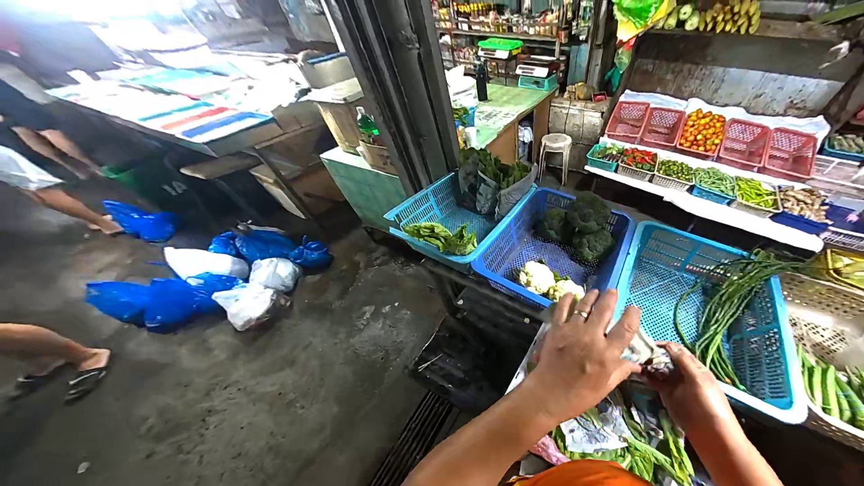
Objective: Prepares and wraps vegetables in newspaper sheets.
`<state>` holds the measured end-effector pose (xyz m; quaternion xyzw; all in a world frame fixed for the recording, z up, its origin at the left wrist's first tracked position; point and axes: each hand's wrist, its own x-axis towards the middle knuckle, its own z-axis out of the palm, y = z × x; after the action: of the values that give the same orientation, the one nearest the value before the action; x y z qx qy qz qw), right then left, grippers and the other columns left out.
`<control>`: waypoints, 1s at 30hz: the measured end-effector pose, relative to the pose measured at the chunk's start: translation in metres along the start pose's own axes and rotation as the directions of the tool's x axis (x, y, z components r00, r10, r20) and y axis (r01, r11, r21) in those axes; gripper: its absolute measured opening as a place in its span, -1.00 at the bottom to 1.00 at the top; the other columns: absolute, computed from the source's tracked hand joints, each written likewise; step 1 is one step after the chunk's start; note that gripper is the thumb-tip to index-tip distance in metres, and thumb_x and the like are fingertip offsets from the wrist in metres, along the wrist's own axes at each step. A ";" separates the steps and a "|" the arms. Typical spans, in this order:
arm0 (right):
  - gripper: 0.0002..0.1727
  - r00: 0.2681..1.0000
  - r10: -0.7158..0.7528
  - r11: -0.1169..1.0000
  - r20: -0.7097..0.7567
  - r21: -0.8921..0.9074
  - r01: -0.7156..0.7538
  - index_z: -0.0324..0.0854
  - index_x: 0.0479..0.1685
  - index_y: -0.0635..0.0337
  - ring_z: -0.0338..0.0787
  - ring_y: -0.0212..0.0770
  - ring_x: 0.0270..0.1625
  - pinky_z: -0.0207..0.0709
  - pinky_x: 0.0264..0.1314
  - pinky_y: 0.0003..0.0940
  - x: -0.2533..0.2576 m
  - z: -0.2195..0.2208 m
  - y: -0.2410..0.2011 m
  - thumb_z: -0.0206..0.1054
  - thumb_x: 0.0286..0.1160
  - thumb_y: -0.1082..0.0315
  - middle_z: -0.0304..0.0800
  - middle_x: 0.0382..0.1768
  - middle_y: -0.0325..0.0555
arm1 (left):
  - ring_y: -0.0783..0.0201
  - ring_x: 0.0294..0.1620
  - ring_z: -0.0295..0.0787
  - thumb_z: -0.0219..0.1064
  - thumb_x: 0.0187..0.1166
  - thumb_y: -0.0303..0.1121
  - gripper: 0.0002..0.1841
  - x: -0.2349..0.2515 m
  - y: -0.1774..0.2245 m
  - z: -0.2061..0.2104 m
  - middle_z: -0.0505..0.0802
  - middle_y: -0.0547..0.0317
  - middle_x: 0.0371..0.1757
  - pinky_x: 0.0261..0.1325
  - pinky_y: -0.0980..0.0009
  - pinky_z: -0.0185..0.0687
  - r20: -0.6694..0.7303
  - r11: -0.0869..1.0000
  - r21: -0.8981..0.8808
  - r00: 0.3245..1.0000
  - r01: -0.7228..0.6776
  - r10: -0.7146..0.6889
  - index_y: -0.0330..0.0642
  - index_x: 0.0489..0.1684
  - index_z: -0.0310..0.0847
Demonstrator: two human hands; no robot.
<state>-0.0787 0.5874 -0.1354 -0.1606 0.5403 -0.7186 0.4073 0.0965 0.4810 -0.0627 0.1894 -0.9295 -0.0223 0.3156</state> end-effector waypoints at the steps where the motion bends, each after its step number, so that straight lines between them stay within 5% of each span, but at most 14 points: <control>1: -0.62 0.999 0.011 0.997 -0.044 0.081 -0.008 0.57 0.10 0.25 0.88 -0.20 -0.30 0.84 -0.23 -0.25 0.007 0.005 -0.003 -0.15 0.91 0.23 0.84 -0.28 -0.09 | -0.13 0.55 0.61 0.49 0.44 0.10 -0.37 0.000 -0.012 -0.003 0.71 -0.13 0.50 0.63 -0.25 0.32 -0.195 0.999 -0.047 0.981 0.014 -0.023 -0.06 0.43 0.66; 3: -0.63 0.994 0.030 0.962 -0.106 0.271 0.000 0.57 0.09 0.18 0.88 -0.24 -0.32 0.84 -0.29 -0.33 0.021 0.017 -0.010 -0.12 0.91 0.17 0.84 -0.25 -0.09 | -0.06 0.55 0.58 0.47 0.52 0.01 -0.45 0.000 -0.037 -0.003 0.70 -0.16 0.48 0.62 -0.15 0.37 -0.451 0.977 -0.213 0.884 0.033 -0.128 -0.17 0.34 0.61; 5: -0.65 0.985 0.050 0.914 -0.165 0.406 0.021 0.53 0.12 0.14 0.89 -0.25 -0.32 0.85 -0.31 -0.35 0.032 0.032 -0.017 -0.12 0.92 0.15 0.82 -0.20 -0.09 | -0.04 0.56 0.54 0.54 0.47 -0.10 -0.33 0.000 -0.057 0.006 0.61 -0.30 0.50 0.56 0.04 0.51 -0.426 0.868 -0.489 0.845 0.085 -0.323 -0.38 0.42 0.43; 7: -0.65 0.980 0.069 0.894 -0.189 0.447 0.023 0.51 0.13 0.12 0.89 -0.27 -0.32 0.85 -0.32 -0.37 0.043 0.048 -0.021 -0.13 0.92 0.13 0.81 -0.20 -0.10 | 0.04 0.49 0.61 0.63 0.34 -0.20 -0.06 0.007 -0.071 0.015 0.55 -0.34 0.53 0.38 0.19 0.68 -0.086 0.544 -0.805 0.861 0.236 -0.501 -0.53 0.65 0.15; 10: -0.63 0.994 0.057 0.911 -0.096 0.411 -0.013 0.53 0.11 0.18 0.90 -0.24 -0.28 0.85 -0.28 -0.36 0.056 0.071 -0.015 -0.15 0.93 0.17 0.85 -0.18 -0.06 | 0.10 0.40 0.68 0.69 0.16 -0.41 0.18 0.030 -0.092 0.026 0.58 -0.22 0.53 0.28 0.22 0.75 0.370 0.069 -0.897 0.828 0.436 -0.421 -0.39 0.82 -0.16; 12: -0.63 0.999 0.052 0.940 -0.016 0.339 -0.044 0.55 0.11 0.20 0.91 -0.22 -0.24 0.87 -0.17 -0.32 0.063 0.089 -0.005 -0.15 0.91 0.21 0.86 -0.19 -0.07 | 0.17 0.26 0.75 0.61 0.22 -0.59 -0.01 0.045 -0.103 0.027 0.69 -0.13 0.35 0.27 0.27 0.74 0.437 -0.124 -0.896 0.796 0.427 -0.418 -0.36 0.72 0.00; 14: -0.64 0.998 0.004 0.978 0.060 0.208 -0.016 0.54 0.20 0.22 0.90 -0.21 -0.14 0.84 0.02 -0.24 0.070 0.103 0.007 -0.14 0.89 0.26 0.85 -0.14 -0.09 | 0.05 0.01 0.87 0.54 0.31 -0.66 -0.22 0.063 -0.119 0.020 0.78 -0.16 0.16 -0.06 0.14 0.89 0.497 -0.274 -0.868 0.709 0.414 -0.501 -0.31 0.58 0.20; 16: -0.60 0.984 -0.096 0.995 0.150 0.002 0.097 0.49 0.41 0.27 0.84 -0.23 0.09 0.76 0.24 -0.23 0.079 0.107 0.017 -0.06 0.84 0.24 0.81 0.07 -0.11 | 0.02 -0.01 0.87 0.51 0.37 -0.62 -0.28 0.078 -0.147 0.014 0.79 -0.16 0.16 -0.11 0.11 0.89 0.504 -0.248 -0.860 0.669 0.446 -0.546 -0.28 0.57 0.25; 18: -0.49 0.941 -0.236 0.889 0.242 -0.339 0.309 0.48 0.51 0.34 0.70 -0.22 0.44 0.60 0.50 -0.25 0.091 0.097 0.025 0.06 0.74 0.18 0.71 0.40 -0.03 | 0.06 -0.04 0.85 0.51 0.40 -0.59 -0.30 0.095 -0.182 0.007 0.80 -0.13 0.15 -0.12 0.16 0.85 0.466 -0.139 -0.860 0.646 0.491 -0.605 -0.21 0.58 0.28; 21: -0.45 0.855 -0.396 0.403 0.336 -0.773 0.490 0.68 0.36 0.25 0.48 0.14 0.62 0.41 0.61 0.10 0.105 0.067 0.034 0.24 0.55 0.03 0.53 0.55 0.21 | -0.02 0.03 0.82 0.59 0.35 -0.52 -0.16 0.125 -0.256 -0.002 0.74 -0.14 0.28 -0.12 0.03 0.83 0.349 0.021 -0.851 0.595 0.525 -0.724 -0.08 0.67 0.17; 23: -0.48 0.860 -0.400 0.214 0.318 -0.880 0.425 0.72 0.29 0.25 0.44 0.44 0.60 0.38 0.55 0.34 0.106 0.045 0.041 0.33 0.48 0.07 0.48 0.56 0.38 | -0.14 0.19 0.76 0.62 0.33 -0.46 -0.05 0.146 -0.312 -0.009 0.64 -0.20 0.44 -0.04 -0.11 0.80 0.274 0.087 -0.826 0.533 0.557 -0.801 -0.02 0.76 0.07; 25: -0.46 0.908 -0.319 0.167 0.271 -0.927 0.335 0.66 0.35 0.36 0.39 0.60 0.59 0.33 0.56 0.45 0.100 0.028 0.045 0.42 0.49 0.16 0.43 0.56 0.51 | -0.23 0.31 0.68 0.64 0.30 -0.41 0.05 0.165 -0.367 -0.011 0.53 -0.26 0.56 0.03 -0.19 0.77 0.195 0.135 -0.789 0.452 0.600 -0.870 -0.01 0.83 -0.06; 30: -0.25 0.937 -0.205 0.038 0.282 -0.955 0.295 0.45 0.56 0.48 0.47 0.58 0.57 0.23 0.64 0.45 0.091 0.013 0.059 0.42 0.53 0.06 0.51 0.51 0.52 | -0.37 0.56 0.44 0.70 0.19 -0.38 0.29 0.188 -0.477 0.007 0.32 -0.37 0.72 0.21 -0.39 0.61 -0.001 0.207 -0.684 0.282 0.700 -0.959 0.01 0.93 -0.35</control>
<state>-0.1012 0.5051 -0.2033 -0.5071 0.8297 -0.2196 0.0784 0.1166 -0.0306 -0.0363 0.5708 -0.5107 -0.4240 0.4833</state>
